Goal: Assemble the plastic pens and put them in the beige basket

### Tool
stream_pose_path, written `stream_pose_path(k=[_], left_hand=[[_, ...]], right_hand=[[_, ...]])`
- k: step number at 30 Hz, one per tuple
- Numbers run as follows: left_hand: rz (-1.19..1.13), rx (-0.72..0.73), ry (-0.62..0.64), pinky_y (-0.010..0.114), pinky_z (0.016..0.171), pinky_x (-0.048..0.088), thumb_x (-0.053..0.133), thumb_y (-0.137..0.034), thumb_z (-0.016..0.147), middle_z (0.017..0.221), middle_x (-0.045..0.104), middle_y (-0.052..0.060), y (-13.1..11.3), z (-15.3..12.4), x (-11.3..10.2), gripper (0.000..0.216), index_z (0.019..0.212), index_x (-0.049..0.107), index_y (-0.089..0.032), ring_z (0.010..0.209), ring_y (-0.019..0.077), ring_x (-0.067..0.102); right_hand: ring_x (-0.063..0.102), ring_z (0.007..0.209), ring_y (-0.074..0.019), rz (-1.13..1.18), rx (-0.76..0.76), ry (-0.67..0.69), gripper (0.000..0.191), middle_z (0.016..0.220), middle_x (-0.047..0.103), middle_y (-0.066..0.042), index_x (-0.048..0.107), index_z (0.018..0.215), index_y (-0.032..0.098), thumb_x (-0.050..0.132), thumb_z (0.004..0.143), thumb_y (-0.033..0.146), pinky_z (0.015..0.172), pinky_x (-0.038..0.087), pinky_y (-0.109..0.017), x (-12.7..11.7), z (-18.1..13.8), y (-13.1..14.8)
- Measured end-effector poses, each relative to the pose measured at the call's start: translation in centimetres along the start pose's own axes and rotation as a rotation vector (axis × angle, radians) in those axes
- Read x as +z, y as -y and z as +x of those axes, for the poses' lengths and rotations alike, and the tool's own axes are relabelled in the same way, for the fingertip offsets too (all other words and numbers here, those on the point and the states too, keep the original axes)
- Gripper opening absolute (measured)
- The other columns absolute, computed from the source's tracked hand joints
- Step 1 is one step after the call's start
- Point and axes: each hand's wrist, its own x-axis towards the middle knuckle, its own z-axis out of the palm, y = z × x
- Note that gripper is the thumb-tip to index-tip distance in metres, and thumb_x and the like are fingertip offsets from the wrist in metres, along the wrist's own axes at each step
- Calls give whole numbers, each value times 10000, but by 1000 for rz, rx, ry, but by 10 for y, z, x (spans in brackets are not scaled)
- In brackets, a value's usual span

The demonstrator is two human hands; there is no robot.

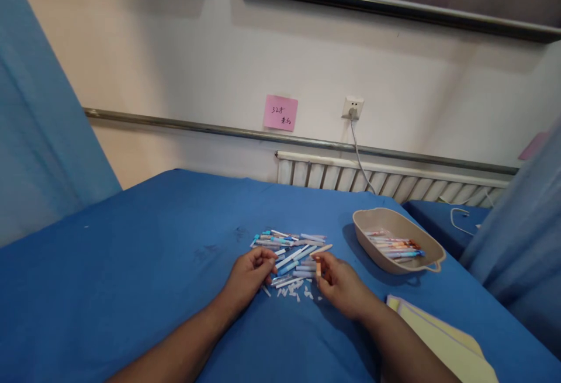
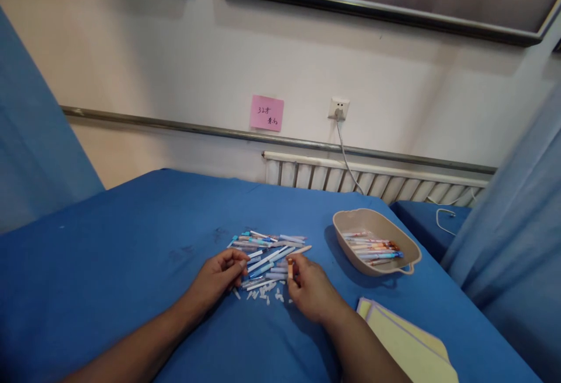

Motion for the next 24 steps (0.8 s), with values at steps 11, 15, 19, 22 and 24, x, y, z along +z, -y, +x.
stream_pose_path(k=[11, 15, 19, 22, 24], left_hand=[[722, 362, 303, 270, 743, 385, 549, -250, 774, 849, 628, 28, -10, -11, -4, 153, 871, 663, -218, 821, 191, 541], [890, 388, 287, 297, 784, 373, 511, -250, 814, 927, 623, 50, -13, -12, -7, 176, 915, 654, -231, 901, 220, 526], [961, 362, 298, 305, 767, 371, 517, -283, 813, 892, 618, 54, -12, -10, -7, 165, 894, 651, -228, 879, 230, 530], [989, 357, 286, 308, 744, 373, 517, -280, 808, 886, 613, 60, -13, -12, -1, 148, 880, 630, -217, 863, 235, 532], [1009, 358, 277, 313, 732, 373, 492, -267, 818, 879, 611, 69, -14, -13, 4, 143, 848, 618, -206, 855, 238, 532]], right_hand=[[513, 468, -115, 293, 162, -82, 200, 540, 532, 63, 499, 950, 202, 487, 805, 338, 472, 390, -215, 3, 13, -17], [572, 586, -135, -32, 92, -78, 115, 627, 603, 24, 562, 893, 213, 499, 814, 269, 558, 409, -224, 3, 8, -14], [594, 737, -154, -170, 3, -94, 166, 839, 647, -17, 581, 953, 221, 515, 801, 213, 643, 419, -235, 3, 6, -7], [597, 834, -170, -191, -4, -97, 274, 952, 646, -37, 563, 1063, 222, 519, 795, 184, 725, 429, -254, 5, 6, -3], [591, 893, -180, -199, -17, -86, 317, 999, 645, -42, 554, 1101, 225, 528, 789, 174, 785, 423, -270, 6, 6, -1]])
